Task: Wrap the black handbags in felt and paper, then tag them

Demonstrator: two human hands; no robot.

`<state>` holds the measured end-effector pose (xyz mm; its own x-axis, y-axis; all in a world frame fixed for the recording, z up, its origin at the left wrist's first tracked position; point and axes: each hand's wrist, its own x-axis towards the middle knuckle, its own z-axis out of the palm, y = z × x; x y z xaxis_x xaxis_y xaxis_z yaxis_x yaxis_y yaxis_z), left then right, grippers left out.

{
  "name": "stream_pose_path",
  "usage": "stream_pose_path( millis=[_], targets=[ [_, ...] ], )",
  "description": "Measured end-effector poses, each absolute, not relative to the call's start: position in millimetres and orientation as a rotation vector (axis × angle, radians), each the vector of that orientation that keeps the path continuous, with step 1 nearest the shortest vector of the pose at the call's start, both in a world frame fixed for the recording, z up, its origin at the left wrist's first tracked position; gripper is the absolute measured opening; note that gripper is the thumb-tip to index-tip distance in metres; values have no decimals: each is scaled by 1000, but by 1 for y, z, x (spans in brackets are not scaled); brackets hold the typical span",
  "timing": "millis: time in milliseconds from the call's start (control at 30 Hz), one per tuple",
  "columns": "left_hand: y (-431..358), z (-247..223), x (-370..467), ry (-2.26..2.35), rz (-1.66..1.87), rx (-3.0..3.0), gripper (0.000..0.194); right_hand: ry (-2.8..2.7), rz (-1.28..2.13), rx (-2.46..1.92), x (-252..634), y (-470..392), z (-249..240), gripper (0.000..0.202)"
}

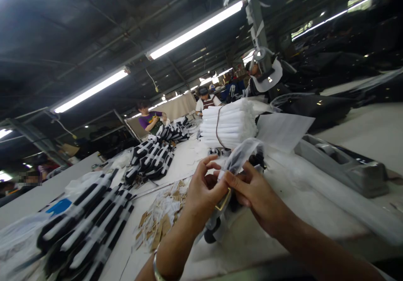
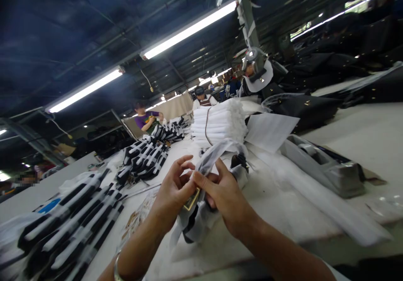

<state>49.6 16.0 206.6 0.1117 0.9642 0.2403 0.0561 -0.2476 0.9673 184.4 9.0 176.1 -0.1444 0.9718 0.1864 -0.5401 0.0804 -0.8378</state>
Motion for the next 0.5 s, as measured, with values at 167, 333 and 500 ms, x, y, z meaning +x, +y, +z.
stream_pose_path(
  millis=[167, 333, 500],
  targets=[
    [21, 213, 41, 997, 1214, 1541, 76, -824, 1566, -458, 182, 20, 181, 47],
    [22, 226, 9, 843, 1092, 1593, 75, -943, 1554, -521, 182, 25, 184, 27],
    [38, 208, -49, 1198, 1203, 1740, 52, -1097, 1461, -787, 198, 28, 178, 38]
  ],
)
